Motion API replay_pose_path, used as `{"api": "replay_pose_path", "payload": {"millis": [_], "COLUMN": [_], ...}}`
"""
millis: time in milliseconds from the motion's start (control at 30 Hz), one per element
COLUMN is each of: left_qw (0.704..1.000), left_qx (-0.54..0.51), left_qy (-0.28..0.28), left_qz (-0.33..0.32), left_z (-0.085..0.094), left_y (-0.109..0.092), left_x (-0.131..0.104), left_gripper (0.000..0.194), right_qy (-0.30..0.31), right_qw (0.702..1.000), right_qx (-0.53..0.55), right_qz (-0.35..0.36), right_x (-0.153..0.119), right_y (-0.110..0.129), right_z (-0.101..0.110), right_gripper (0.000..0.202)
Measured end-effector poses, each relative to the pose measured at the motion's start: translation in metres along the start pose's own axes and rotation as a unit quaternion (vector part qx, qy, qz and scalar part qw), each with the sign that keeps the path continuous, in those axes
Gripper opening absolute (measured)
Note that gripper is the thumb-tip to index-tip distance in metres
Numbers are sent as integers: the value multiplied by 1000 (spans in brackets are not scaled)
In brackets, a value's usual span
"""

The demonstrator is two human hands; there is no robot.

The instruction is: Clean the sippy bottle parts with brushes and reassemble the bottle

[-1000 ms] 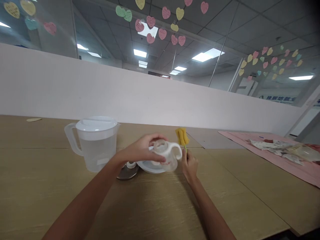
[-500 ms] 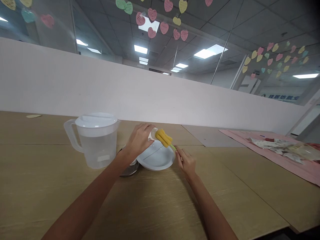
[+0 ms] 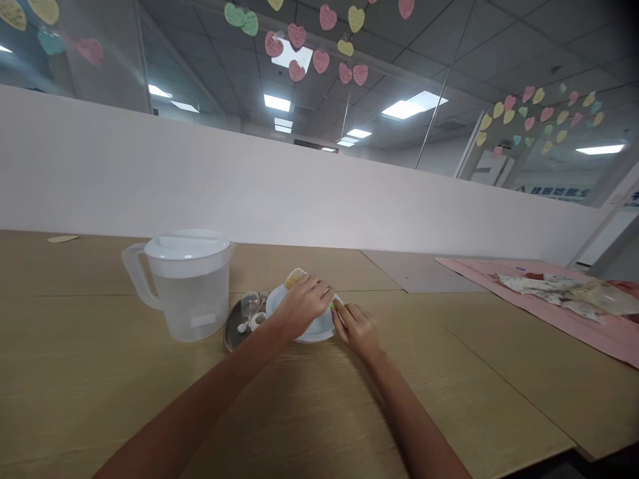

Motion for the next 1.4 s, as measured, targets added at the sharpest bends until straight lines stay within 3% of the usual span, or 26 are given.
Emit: {"api": "replay_pose_path", "payload": {"millis": [167,367,567,867,1033,1400], "left_qw": [1000,999,999,999,1000,999], "left_qx": [23,40,49,28,8,-22], "left_qy": [16,20,6,-15,11,44], "left_qz": [6,15,23,16,2,16], "left_z": [-5,-6,-1,4,4,-6], "left_y": [-8,-6,-3,3,-4,-6], "left_x": [4,4,5,1,2,0], "left_gripper": [21,20,21,25,32,22], "right_qy": [6,38,19,26,50,57], "right_qw": [1000,992,979,971,971,992], "right_qx": [17,61,141,204,212,82], "right_qz": [-12,-100,-144,-121,-102,-76], "right_x": [-5,-8,-9,-10,-12,-9], "right_y": [-6,-16,-14,-11,-11,-9], "right_z": [-8,-19,-13,-12,-20,-20], "right_gripper": [27,39,38,33,33,37]}}
Point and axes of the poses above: each hand's wrist, its own x-axis towards the middle knuckle, its own z-axis out of the back of the hand, y = z × x, the point moved 10 cm from there along x, towards the middle knuckle, and after that the axes turned 6 degrees about -z, right-handed, at the moved point
